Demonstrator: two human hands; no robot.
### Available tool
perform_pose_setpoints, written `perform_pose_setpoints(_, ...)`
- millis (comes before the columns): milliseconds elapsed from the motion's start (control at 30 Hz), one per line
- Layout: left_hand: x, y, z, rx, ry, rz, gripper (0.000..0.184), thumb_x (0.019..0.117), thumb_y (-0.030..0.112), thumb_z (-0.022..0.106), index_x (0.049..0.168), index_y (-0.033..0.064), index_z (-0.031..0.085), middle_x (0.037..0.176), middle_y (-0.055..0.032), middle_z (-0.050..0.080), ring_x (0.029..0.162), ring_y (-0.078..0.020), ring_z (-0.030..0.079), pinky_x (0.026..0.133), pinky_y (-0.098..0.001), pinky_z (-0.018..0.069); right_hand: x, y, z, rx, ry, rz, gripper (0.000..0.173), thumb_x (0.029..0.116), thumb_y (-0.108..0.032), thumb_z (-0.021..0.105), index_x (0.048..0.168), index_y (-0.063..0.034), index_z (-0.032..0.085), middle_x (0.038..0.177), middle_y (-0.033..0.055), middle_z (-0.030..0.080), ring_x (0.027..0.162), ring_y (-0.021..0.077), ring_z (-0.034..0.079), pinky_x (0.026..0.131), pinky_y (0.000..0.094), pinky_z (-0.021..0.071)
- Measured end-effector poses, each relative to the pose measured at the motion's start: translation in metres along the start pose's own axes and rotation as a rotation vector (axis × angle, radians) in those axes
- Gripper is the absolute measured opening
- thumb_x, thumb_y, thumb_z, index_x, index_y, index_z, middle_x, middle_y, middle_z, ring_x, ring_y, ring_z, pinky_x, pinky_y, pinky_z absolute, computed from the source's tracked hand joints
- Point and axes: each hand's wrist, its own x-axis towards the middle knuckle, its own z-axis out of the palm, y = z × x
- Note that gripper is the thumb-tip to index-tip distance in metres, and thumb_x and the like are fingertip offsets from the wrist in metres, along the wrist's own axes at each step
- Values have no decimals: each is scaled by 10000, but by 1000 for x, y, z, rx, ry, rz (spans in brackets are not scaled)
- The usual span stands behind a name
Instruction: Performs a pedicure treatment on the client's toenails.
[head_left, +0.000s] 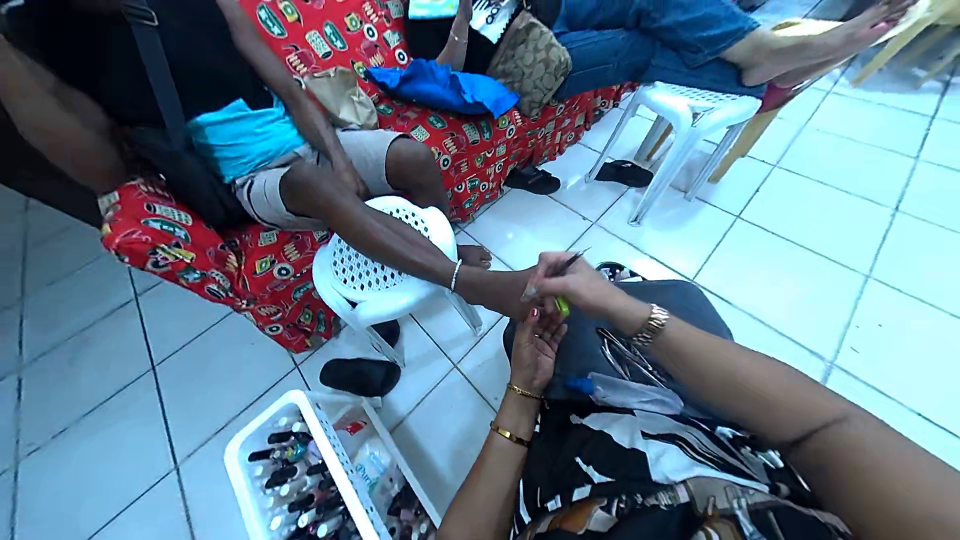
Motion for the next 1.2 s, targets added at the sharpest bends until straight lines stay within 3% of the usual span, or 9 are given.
perform_pose_setpoints(133, -3, -1, 1, -18, 27, -13, 207, 1102, 161, 421, 1242, 36, 508, 1056, -142, 721, 954, -239, 739, 860, -351, 610, 16, 11, -42, -135, 231, -220, 22, 903, 14, 632, 907, 19, 611, 907, 66, 713, 615, 52, 610, 548, 227, 519)
perform_pose_setpoints(200, -2, 0, 2, -10, 32, -8, 208, 1101, 154, 414, 1244, 35, 507, 1052, -141, 719, 951, -236, 738, 858, -347, 609, 9, -2, -73, -258, 186, -177, 61, 889, 11, 636, 875, -13, 582, 937, 69, 711, 614, 51, 613, 522, 215, 504)
perform_pose_setpoints(300, 2, -2, 1, 58, 9, 5, 225, 1111, 173, 372, 1254, 47, 491, 1044, -125, 706, 938, -221, 730, 862, -343, 604, -26, -5, -100, -656, -108, 137, 42, 905, -9, 658, 895, 24, 633, 731, 113, 668, 582, 203, 623, 571, 410, 524)
perform_pose_setpoints(367, 2, -7, -5, 97, -17, 7, 231, 1110, 206, 384, 1184, 65, 550, 1038, -97, 720, 951, -205, 728, 875, -345, 598, -48, 5, -105, -920, -268, 385, 106, 953, -32, 666, 1029, 39, 687, 825, 195, 676, 729, 345, 668, 731, 568, 547)
perform_pose_setpoints(467, 4, -10, -10, 79, -65, 10, 246, 1097, 228, 422, 1141, 85, 617, 1074, -84, 732, 996, -199, 728, 909, -345, 593, -69, 34, -114, -1107, -339, 457, 127, 930, -76, 696, 1019, 13, 697, 881, 226, 683, 880, 429, 666, 798, 650, 498)
perform_pose_setpoints(633, 4, -8, -10, 44, -29, 9, 222, 1097, 218, 428, 1141, 89, 603, 1102, -96, 728, 1020, -223, 729, 927, -358, 593, -82, 38, -113, -1157, -231, 422, 161, 940, -92, 692, 1071, 2, 680, 922, 237, 687, 938, 457, 668, 809, 654, 498)
perform_pose_setpoints(767, 3, -7, -9, 38, -1, 9, 198, 1094, 210, 437, 1119, 105, 603, 1086, -91, 730, 1012, -221, 731, 923, -363, 596, -101, 38, -116, -1144, -203, 287, 92, 951, -53, 649, 966, 10, 715, 907, 234, 694, 925, 454, 677, 795, 640, 502)
perform_pose_setpoints(933, 3, -6, -7, 28, 9, -2, 240, 1097, 225, 430, 1049, 99, 628, 1053, -83, 741, 1006, -214, 734, 926, -357, 595, -123, 50, -103, -1158, -346, 525, 227, 978, -224, 676, 938, -7, 732, 907, 218, 700, 922, 435, 676, 768, 642, 496)
perform_pose_setpoints(1200, 2, -5, -8, 23, -11, 18, 241, 1094, 237, 445, 1060, 107, 645, 1060, -77, 745, 998, -197, 739, 917, -335, 600, -138, 63, -117, -1085, -296, 480, 127, 937, -124, 689, 997, -22, 737, 1011, 209, 684, 955, 416, 661, 798, 618, 493)
